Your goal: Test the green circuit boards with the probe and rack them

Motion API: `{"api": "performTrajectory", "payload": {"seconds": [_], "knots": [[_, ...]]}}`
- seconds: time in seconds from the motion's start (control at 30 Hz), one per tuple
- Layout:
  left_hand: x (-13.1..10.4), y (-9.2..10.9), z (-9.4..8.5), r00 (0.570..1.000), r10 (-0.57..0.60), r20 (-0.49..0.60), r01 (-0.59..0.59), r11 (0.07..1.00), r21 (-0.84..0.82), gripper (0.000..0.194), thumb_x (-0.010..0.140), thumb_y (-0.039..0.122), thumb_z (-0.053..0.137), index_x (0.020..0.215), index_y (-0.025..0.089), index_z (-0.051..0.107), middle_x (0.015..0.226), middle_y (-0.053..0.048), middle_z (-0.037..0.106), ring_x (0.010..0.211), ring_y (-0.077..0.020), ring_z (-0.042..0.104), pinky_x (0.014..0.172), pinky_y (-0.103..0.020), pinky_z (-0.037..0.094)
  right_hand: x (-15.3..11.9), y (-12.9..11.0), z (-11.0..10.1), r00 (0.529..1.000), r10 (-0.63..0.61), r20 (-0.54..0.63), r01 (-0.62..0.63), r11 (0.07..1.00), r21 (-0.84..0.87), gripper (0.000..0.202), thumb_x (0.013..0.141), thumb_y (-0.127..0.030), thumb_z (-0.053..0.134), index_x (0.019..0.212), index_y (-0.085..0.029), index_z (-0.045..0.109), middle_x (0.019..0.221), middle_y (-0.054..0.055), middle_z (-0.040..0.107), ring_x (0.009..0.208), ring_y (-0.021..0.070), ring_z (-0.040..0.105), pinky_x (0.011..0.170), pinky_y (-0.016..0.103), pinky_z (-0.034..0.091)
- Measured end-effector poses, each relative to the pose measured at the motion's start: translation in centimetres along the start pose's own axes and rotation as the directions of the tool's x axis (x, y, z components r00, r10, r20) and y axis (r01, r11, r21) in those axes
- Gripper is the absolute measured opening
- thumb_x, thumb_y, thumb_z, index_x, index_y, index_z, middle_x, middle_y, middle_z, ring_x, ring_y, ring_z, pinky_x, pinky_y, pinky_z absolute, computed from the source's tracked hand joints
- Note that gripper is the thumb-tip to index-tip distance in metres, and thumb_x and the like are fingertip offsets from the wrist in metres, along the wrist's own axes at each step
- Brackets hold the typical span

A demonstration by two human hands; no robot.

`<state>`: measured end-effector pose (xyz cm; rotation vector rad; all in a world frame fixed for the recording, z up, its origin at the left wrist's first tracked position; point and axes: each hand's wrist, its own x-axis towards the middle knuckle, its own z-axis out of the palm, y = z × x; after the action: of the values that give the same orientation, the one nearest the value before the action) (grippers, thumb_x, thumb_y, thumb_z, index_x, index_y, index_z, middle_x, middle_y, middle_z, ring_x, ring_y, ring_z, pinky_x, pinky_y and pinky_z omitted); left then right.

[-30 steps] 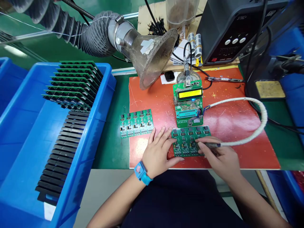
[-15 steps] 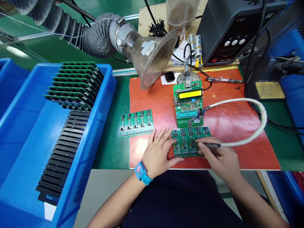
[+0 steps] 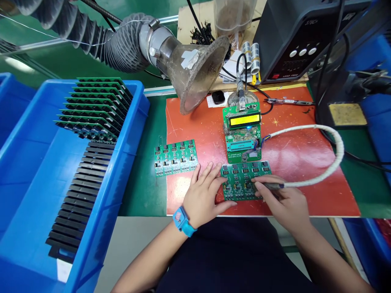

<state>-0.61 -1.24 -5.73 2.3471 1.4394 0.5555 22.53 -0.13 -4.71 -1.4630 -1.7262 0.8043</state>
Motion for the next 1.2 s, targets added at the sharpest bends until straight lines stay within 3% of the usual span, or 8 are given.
{"api": "performTrajectory", "payload": {"seconds": [0.13, 0.27, 0.43, 0.57, 0.67, 1.2], "knots": [[0.0, 0.0, 0.0, 1.000, -0.009, 0.006, 0.009, 1.000, 0.000, 0.058, 0.083, 0.061, 0.068, 0.121, 0.019, 0.057, 0.151, -0.014, 0.047, 0.144, -0.0341, 0.039, 0.122, -0.060, 0.023, 0.0, 0.0, -0.3, 0.999, 0.031, 0.030, -0.031, 0.999, -0.017, 0.021, 0.094, -0.033, 0.058, 0.083, -0.021, 0.071, 0.091, 0.006, 0.073, 0.069, 0.0176, 0.071, 0.058, 0.026, 0.058], [0.0, 0.0, -0.1, 1.000, -0.007, 0.004, 0.007, 1.000, -0.001, 0.057, 0.083, 0.060, 0.068, 0.121, 0.019, 0.058, 0.149, -0.014, 0.048, 0.143, -0.0352, 0.039, 0.121, -0.060, 0.024, 0.0, -0.4, -0.5, 0.999, 0.042, 0.019, -0.042, 0.999, -0.006, 0.016, 0.093, -0.032, 0.061, 0.087, -0.022, 0.071, 0.086, 0.003, 0.073, 0.062, 0.0156, 0.069, 0.057, 0.026, 0.059], [0.1, 0.1, -0.2, 1.000, -0.005, 0.006, 0.005, 1.000, -0.008, 0.057, 0.083, 0.059, 0.069, 0.121, 0.018, 0.058, 0.149, -0.015, 0.048, 0.144, -0.0354, 0.039, 0.121, -0.060, 0.024, -0.5, -1.1, 0.6, 0.996, 0.082, -0.023, -0.080, 0.994, 0.081, 0.013, 0.094, -0.031, 0.061, 0.093, -0.021, 0.070, 0.095, 0.006, 0.073, 0.062, 0.0157, 0.069, 0.058, 0.030, 0.061], [0.0, 0.1, -0.2, 1.000, -0.021, 0.022, 0.022, 1.000, -0.014, 0.056, 0.083, 0.058, 0.069, 0.121, 0.019, 0.059, 0.150, -0.014, 0.047, 0.145, -0.0343, 0.037, 0.122, -0.060, 0.022, -0.6, -1.2, 1.9, 0.998, -0.018, -0.054, 0.022, 0.998, 0.066, 0.012, 0.093, -0.027, 0.060, 0.088, -0.021, 0.069, 0.090, 0.007, 0.074, 0.079, 0.0217, 0.072, 0.072, 0.038, 0.063], [0.1, 0.2, -0.2, 0.999, -0.019, 0.028, 0.020, 1.000, -0.014, 0.056, 0.083, 0.058, 0.069, 0.121, 0.019, 0.059, 0.150, -0.014, 0.047, 0.145, -0.0340, 0.037, 0.123, -0.059, 0.022, -0.5, -1.0, 2.3, 0.996, -0.063, -0.059, 0.065, 0.997, 0.034, 0.010, 0.092, -0.024, 0.060, 0.088, -0.021, 0.069, 0.088, 0.007, 0.074, 0.081, 0.0222, 0.072, 0.078, 0.041, 0.062], [0.0, 0.0, -0.1, 1.000, -0.013, 0.025, 0.013, 1.000, -0.009, 0.056, 0.084, 0.059, 0.067, 0.122, 0.019, 0.058, 0.151, -0.014, 0.047, 0.144, -0.0343, 0.038, 0.122, -0.060, 0.022, 0.1, -1.1, 2.6, 0.985, -0.164, -0.051, 0.161, 0.986, -0.047, 0.008, 0.091, -0.022, 0.061, 0.093, -0.023, 0.069, 0.085, 0.004, 0.073, 0.081, 0.0200, 0.072, 0.074, 0.033, 0.062]]}}
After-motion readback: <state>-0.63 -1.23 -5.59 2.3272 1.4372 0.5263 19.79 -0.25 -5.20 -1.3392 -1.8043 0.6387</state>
